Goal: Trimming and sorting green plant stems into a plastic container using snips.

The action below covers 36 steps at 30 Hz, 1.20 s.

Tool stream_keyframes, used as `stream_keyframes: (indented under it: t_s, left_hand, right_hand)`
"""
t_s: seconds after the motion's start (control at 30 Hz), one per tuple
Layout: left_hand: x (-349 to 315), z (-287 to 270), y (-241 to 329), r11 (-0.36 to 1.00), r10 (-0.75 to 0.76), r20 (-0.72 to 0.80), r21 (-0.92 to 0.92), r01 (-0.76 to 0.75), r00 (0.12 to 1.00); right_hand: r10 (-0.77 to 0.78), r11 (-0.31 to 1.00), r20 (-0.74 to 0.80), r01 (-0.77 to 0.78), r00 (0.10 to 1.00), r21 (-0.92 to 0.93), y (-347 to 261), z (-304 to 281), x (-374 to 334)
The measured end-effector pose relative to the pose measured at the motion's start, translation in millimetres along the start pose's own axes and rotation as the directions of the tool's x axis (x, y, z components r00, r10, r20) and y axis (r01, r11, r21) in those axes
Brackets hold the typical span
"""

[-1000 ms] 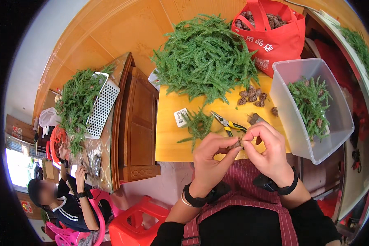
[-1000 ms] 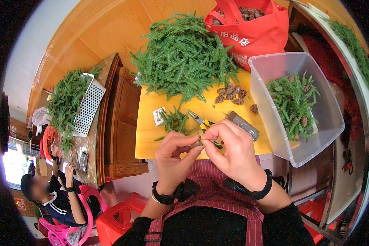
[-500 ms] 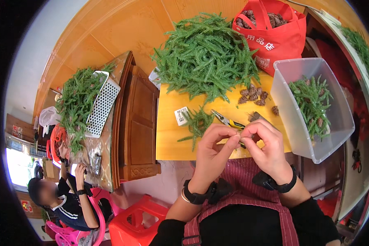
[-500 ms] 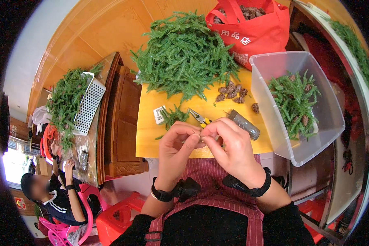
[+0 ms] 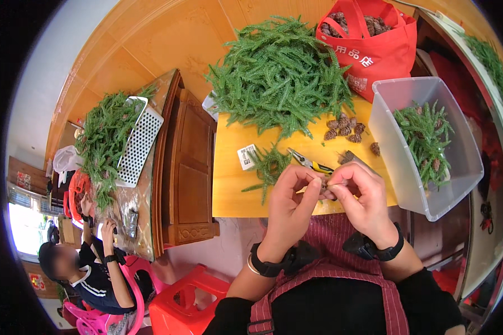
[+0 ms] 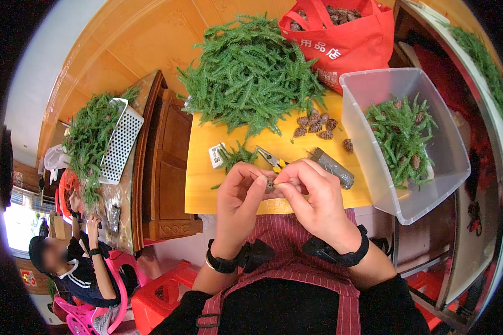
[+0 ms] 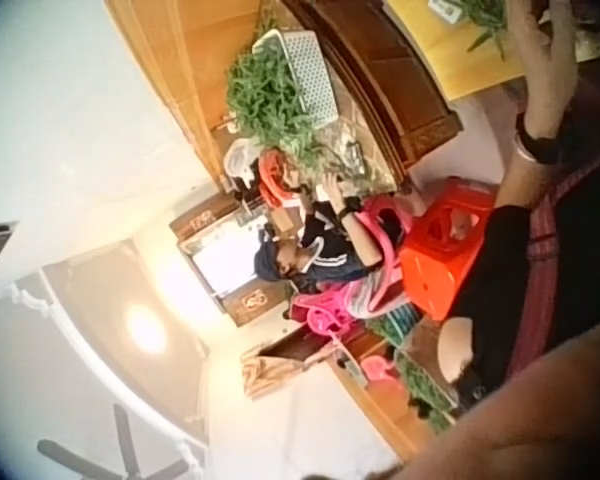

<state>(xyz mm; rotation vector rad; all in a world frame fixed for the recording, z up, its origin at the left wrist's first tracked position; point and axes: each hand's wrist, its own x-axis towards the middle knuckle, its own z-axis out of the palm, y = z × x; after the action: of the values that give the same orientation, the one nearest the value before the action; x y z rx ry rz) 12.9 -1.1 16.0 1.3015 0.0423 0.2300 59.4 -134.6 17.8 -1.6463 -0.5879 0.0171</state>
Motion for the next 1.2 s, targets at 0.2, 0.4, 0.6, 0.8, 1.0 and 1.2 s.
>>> stream_keyframes:
  t_s: [0.2, 0.4, 0.6, 0.8, 1.0, 1.2]
  left_hand:
    - [-1.0, -0.4, 1.4, 0.993, -0.057, -0.011, -0.101, 0.056, 0.998]
    - [-0.1, -13.3, 2.9, 0.989, -0.096, 0.103, -0.103, 0.107, 0.990]
    - [0.2, -22.3, -0.2, 0.995, -0.047, 0.116, -0.082, 0.057, 0.992]
    - [-6.3, -29.7, 4.1, 0.979, -0.155, 0.106, -0.116, 0.167, 0.982]
    - [-10.1, -32.5, 0.1, 0.972, -0.159, 0.086, -0.159, 0.171, 0.984]
    - [-14.6, -42.9, 0.5, 0.952, -0.216, 0.105, -0.197, 0.233, 0.971]
  right_hand:
    - [-0.256, 0.946, 0.026, 0.256, 0.966, -0.199, -2.0, -1.6, 1.3]
    - [-0.118, 0.984, 0.029, 0.120, 0.993, -0.128, -0.3, -4.6, -1.0]
    - [0.112, 0.981, 0.010, -0.112, 0.994, 0.159, 18.2, -3.3, 0.7]
    - [-0.013, 0.717, 0.277, 0.202, 0.961, -0.667, 88.6, 10.0, -9.5]
    - [-0.069, 0.738, 0.213, 0.194, 0.975, -0.646, 99.1, 19.1, -0.8]
    - [0.381, 0.924, 0.282, -0.369, 0.880, -0.097, 54.9, -18.1, -9.0]
